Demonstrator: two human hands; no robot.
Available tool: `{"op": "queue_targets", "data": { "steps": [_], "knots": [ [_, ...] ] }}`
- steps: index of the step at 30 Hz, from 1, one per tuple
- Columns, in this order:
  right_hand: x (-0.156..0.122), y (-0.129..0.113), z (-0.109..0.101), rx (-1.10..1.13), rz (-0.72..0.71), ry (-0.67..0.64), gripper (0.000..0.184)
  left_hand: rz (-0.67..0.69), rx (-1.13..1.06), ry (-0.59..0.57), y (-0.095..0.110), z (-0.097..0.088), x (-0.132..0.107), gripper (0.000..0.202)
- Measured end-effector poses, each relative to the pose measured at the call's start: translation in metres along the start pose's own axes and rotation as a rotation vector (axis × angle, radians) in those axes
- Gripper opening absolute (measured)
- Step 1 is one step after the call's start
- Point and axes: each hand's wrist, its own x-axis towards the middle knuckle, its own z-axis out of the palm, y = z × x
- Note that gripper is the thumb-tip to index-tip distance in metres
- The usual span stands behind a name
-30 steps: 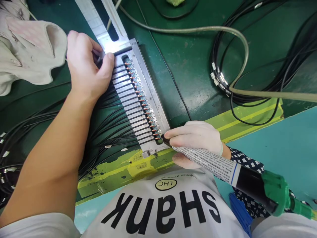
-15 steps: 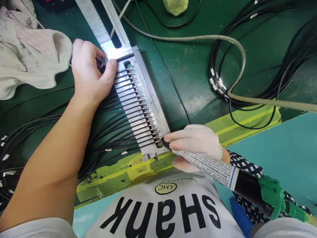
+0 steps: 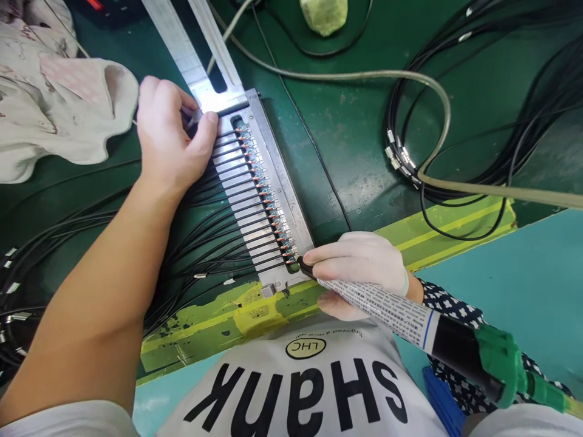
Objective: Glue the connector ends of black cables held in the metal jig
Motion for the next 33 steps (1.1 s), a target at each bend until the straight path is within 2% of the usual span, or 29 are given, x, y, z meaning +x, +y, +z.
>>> {"op": "queue_targets", "data": {
  "steps": [4, 9, 19, 22, 25, 28, 33],
  "knots": [
    [0.002, -0.002, 0.004, -0.025, 0.000, 0.056, 0.019, -0.061, -0.024, -0.075, 0.009, -0.006, -0.001, 0.037],
    [0.003, 0.000, 0.005, -0.020, -0.003, 0.072, 0.020, -0.088, 0.014, -0.090, 0.013, -0.008, -0.002, 0.043],
    [0.001, 0.001, 0.006, -0.041, -0.011, 0.083, 0.021, 0.066, 0.038, 0.039, -0.008, 0.005, -0.001, 0.036],
    [0.001, 0.000, 0.003, -0.045, -0.007, 0.035, 0.018, 0.098, 0.069, 0.055, -0.011, 0.008, -0.001, 0.027],
    [-0.001, -0.003, -0.001, -0.048, -0.027, 0.012, 0.018, 0.100, 0.093, 0.055, -0.012, 0.010, -0.001, 0.024],
    [-0.006, -0.007, -0.003, -0.041, -0.024, 0.061, 0.021, 0.076, 0.079, 0.055, -0.010, 0.009, 0.000, 0.026],
    [-0.014, -0.010, -0.002, -0.111, 0.016, -0.084, 0.019, 0.026, -0.024, -0.020, -0.005, 0.002, -0.002, 0.028]
  ]
}}
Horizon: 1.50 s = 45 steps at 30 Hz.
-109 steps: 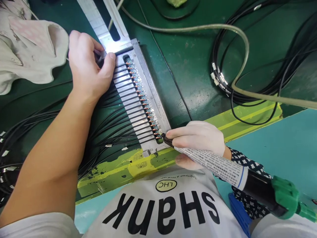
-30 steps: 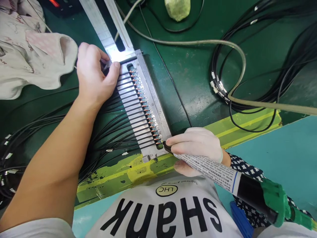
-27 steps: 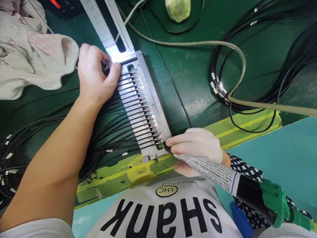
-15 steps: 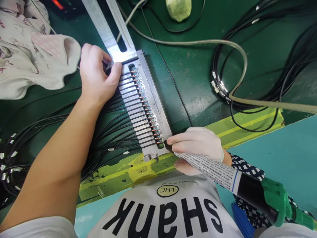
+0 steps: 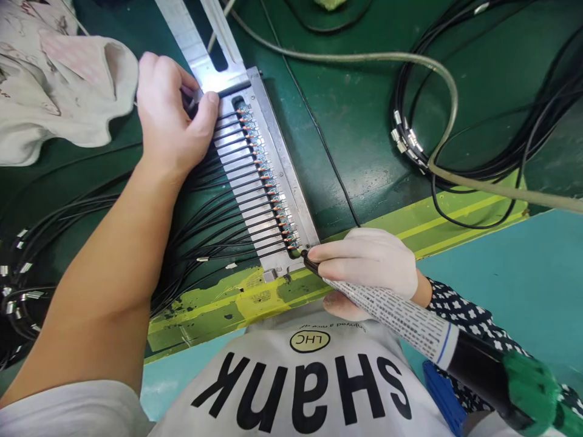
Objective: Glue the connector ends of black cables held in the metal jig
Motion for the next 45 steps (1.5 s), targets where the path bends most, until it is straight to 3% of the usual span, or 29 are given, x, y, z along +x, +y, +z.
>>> {"op": "queue_targets", "data": {
  "steps": [5, 11, 20, 29, 37, 45],
  "knots": [
    [0.000, 0.003, 0.001, -0.035, 0.026, -0.039, 0.026, -0.016, -0.032, 0.022, 0.002, -0.001, 0.000, 0.035],
    [0.005, 0.004, -0.002, -0.044, 0.003, -0.023, 0.022, -0.034, -0.054, -0.037, 0.011, -0.007, -0.002, 0.028],
    [0.002, 0.003, 0.001, 0.028, 0.001, 0.027, 0.022, 0.044, 0.065, 0.050, -0.007, 0.005, 0.002, 0.030],
    [0.003, 0.006, -0.004, 0.021, -0.042, -0.036, 0.020, -0.065, -0.053, -0.045, 0.014, -0.009, -0.002, 0.032],
    [0.004, 0.004, -0.003, 0.013, -0.024, -0.016, 0.017, -0.010, -0.030, 0.022, 0.002, -0.001, 0.000, 0.026],
    [0.003, 0.002, -0.002, 0.016, 0.019, -0.017, 0.017, -0.007, 0.005, -0.010, 0.004, -0.003, -0.001, 0.024]
  ]
}}
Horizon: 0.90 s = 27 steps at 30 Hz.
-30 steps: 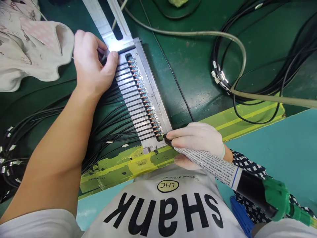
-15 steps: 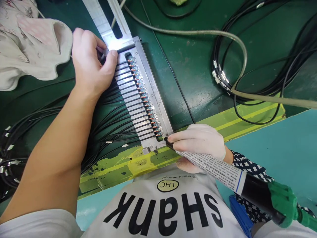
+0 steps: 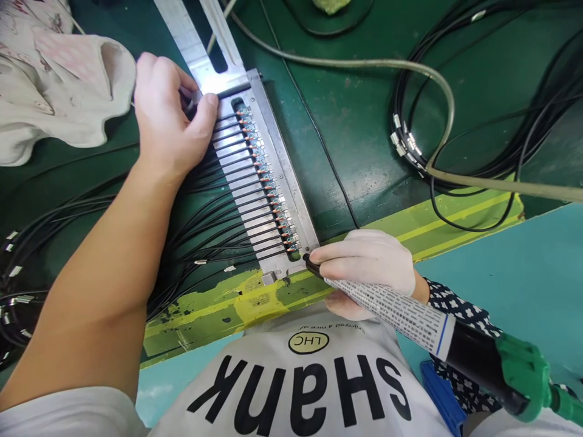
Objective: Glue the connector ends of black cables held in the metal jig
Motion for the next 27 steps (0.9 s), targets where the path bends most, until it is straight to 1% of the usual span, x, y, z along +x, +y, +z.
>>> {"op": "queue_targets", "data": {
  "steps": [3, 5, 9, 17, 22, 24, 27],
  "knots": [
    [0.000, 0.001, 0.001, 0.016, 0.004, -0.001, 0.017, 0.055, 0.091, 0.024, -0.008, 0.005, 0.002, 0.026],
    [0.000, 0.001, 0.001, 0.023, -0.004, 0.018, 0.019, 0.084, 0.152, 0.014, -0.013, 0.007, 0.004, 0.024],
    [0.000, 0.002, 0.003, 0.039, -0.009, 0.047, 0.021, 0.096, 0.200, -0.005, -0.014, 0.006, 0.005, 0.027],
    [0.002, 0.001, 0.006, 0.002, 0.003, 0.077, 0.016, 0.137, 0.278, -0.011, -0.012, 0.005, 0.004, 0.062],
    [0.003, 0.003, 0.005, 0.017, -0.020, 0.091, 0.022, 0.163, 0.271, 0.003, -0.013, 0.004, 0.004, 0.081],
    [0.004, 0.004, 0.005, 0.024, -0.037, 0.089, 0.023, 0.158, 0.272, -0.001, -0.012, 0.004, 0.004, 0.082],
    [0.004, 0.004, 0.004, 0.018, -0.051, 0.085, 0.022, 0.146, 0.277, -0.010, -0.011, 0.004, 0.003, 0.074]
  ]
}}
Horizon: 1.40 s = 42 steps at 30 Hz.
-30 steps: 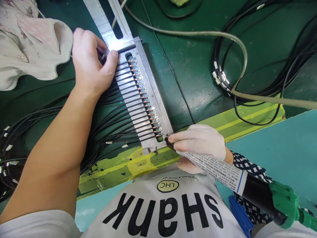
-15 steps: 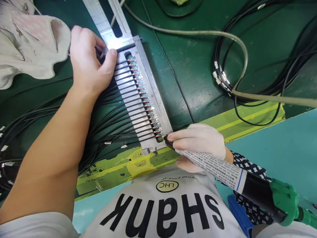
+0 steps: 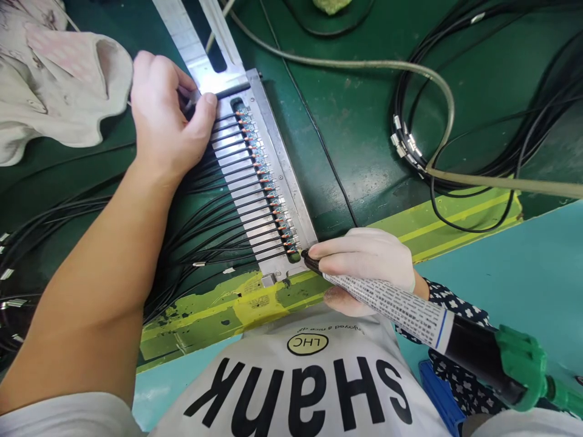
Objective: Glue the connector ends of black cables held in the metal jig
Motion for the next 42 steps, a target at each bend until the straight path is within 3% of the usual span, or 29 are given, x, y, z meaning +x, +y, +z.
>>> {"op": "queue_targets", "data": {
  "steps": [13, 23, 28, 32, 35, 39, 42],
  "knots": [
    [-0.005, 0.001, -0.001, 0.037, 0.017, -0.038, 0.020, -0.064, -0.007, -0.039, 0.003, -0.003, 0.001, 0.022],
    [-0.004, -0.001, -0.001, 0.024, 0.020, -0.027, 0.018, -0.118, -0.123, -0.047, 0.003, -0.004, -0.002, 0.020],
    [-0.007, 0.000, 0.002, 0.035, 0.026, 0.031, 0.022, -0.065, -0.045, -0.014, -0.001, 0.000, -0.001, 0.030],
    [-0.010, 0.004, 0.005, 0.047, -0.007, 0.068, 0.025, -0.077, -0.012, 0.017, -0.003, 0.010, 0.001, 0.026],
    [-0.012, 0.004, 0.005, 0.172, 0.057, 0.088, 0.024, -0.104, -0.003, 0.052, 0.000, 0.010, -0.001, 0.024],
    [-0.003, 0.010, -0.003, 0.513, 0.252, 0.370, 0.023, -0.119, 0.070, 0.007, 0.019, -0.013, 0.002, 0.028],
    [0.020, 0.026, -0.024, 0.811, 0.400, 0.656, 0.028, -0.029, 0.141, -0.043, 0.052, -0.036, 0.014, 0.034]
  ]
}}
